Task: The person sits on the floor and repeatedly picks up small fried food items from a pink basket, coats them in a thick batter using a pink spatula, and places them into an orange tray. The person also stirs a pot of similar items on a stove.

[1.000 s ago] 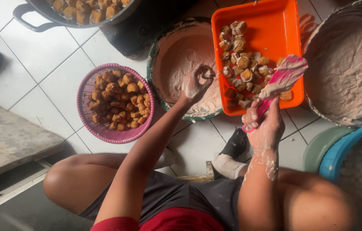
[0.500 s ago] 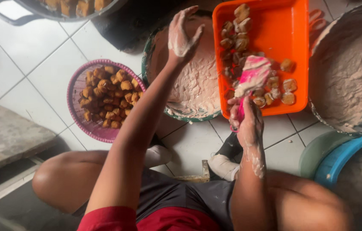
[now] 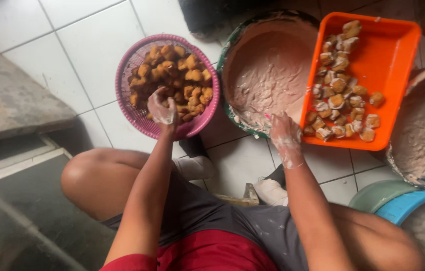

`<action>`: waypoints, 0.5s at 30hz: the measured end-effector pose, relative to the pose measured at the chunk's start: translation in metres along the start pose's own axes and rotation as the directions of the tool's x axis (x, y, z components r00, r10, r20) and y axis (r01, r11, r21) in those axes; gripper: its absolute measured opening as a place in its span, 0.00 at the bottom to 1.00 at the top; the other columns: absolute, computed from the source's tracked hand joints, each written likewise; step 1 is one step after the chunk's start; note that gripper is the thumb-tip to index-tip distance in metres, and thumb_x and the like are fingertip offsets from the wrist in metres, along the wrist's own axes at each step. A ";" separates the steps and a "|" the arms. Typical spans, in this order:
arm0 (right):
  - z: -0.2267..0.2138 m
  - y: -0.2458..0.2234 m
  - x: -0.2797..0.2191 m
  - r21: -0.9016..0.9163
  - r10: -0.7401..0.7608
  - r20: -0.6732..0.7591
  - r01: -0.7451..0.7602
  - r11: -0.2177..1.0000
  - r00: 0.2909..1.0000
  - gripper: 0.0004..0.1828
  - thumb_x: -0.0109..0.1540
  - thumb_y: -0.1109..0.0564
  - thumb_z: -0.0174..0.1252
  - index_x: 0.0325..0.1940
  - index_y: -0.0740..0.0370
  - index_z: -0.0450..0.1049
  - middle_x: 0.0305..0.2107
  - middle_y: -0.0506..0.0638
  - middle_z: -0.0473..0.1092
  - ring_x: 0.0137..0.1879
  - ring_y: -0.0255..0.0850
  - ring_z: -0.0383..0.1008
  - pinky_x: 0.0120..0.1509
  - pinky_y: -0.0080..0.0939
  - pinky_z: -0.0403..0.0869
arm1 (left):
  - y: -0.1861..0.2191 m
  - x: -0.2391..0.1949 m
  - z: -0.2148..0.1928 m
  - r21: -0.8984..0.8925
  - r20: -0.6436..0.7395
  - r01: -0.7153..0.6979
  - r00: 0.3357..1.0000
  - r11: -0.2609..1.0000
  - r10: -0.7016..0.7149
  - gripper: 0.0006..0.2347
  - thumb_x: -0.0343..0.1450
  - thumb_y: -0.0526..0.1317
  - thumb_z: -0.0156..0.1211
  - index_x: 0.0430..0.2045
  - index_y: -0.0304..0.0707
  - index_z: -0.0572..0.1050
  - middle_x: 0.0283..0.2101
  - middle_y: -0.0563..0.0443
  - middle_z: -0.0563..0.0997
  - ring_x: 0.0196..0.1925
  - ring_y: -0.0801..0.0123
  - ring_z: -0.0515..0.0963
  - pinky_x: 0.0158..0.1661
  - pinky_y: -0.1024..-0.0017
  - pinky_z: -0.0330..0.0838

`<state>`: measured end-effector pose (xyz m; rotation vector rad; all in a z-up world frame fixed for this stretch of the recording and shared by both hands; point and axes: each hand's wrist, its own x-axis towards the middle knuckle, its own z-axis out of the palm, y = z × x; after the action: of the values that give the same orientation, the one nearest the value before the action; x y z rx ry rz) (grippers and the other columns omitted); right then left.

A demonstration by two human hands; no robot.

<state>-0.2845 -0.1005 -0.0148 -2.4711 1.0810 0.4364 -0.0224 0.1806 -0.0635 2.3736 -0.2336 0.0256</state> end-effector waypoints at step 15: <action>0.001 -0.004 -0.048 0.803 -0.041 0.126 -0.077 0.591 0.991 0.14 0.67 0.55 0.58 0.53 0.62 0.78 0.26 0.43 0.71 0.27 0.27 0.64 0.27 0.28 0.63 | -0.035 -0.023 0.047 0.331 0.596 -0.196 0.802 0.923 -0.044 0.23 0.63 0.52 0.70 0.47 0.42 0.76 0.55 0.40 0.73 0.61 0.43 0.69 0.55 0.48 0.69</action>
<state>-0.3135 -0.0679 0.0065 -1.5775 0.9508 0.0559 -0.0415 0.1768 -0.1237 2.6914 -0.6825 -0.7138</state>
